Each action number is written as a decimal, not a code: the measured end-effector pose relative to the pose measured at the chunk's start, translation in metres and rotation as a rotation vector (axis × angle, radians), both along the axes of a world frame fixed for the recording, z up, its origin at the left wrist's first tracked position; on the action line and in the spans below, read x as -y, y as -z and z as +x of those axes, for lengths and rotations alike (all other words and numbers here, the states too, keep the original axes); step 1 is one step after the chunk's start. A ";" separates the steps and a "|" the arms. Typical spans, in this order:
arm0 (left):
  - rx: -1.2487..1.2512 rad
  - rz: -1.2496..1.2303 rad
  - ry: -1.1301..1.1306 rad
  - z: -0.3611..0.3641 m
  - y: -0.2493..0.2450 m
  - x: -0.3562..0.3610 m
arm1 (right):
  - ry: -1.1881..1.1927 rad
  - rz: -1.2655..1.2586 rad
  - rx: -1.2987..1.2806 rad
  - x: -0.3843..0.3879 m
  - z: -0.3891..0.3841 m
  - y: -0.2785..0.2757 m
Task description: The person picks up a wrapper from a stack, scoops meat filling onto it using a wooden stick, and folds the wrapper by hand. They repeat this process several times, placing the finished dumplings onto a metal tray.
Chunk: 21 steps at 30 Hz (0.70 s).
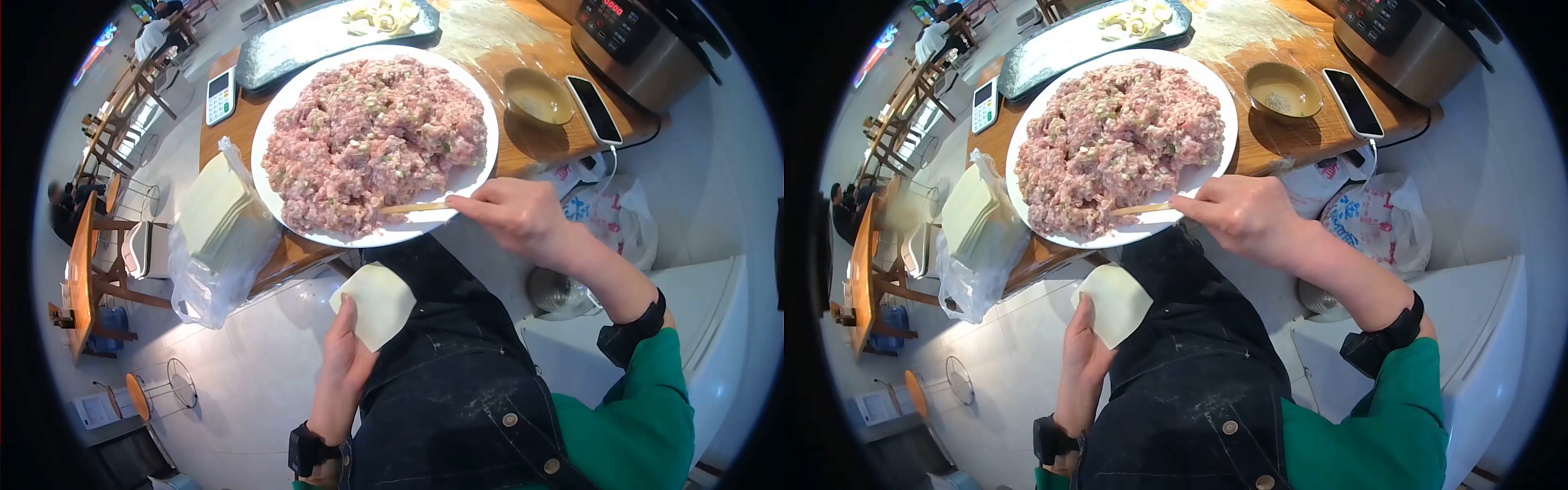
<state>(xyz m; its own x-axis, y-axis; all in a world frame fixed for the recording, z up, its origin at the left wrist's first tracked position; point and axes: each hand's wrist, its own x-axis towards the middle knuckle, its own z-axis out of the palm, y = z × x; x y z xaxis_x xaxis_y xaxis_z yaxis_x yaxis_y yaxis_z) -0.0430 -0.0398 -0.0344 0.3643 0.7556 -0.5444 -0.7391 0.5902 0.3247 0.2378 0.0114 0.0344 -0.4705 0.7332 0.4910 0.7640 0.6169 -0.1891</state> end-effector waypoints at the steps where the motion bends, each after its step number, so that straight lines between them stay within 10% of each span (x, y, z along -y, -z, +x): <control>1: 0.017 0.008 0.002 0.003 -0.001 -0.002 | -0.007 0.002 0.042 -0.002 -0.004 0.003; 21: 0.048 0.074 -0.030 0.033 -0.026 -0.027 | 0.015 -0.122 0.001 0.000 -0.004 0.003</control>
<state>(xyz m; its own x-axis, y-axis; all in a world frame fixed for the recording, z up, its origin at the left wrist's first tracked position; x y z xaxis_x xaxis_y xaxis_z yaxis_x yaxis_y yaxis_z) -0.0102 -0.0131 -0.0081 0.3647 0.8042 -0.4693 -0.7719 0.5430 0.3305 0.2334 0.0110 0.0314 -0.4597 0.7941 0.3976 0.7730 0.5782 -0.2611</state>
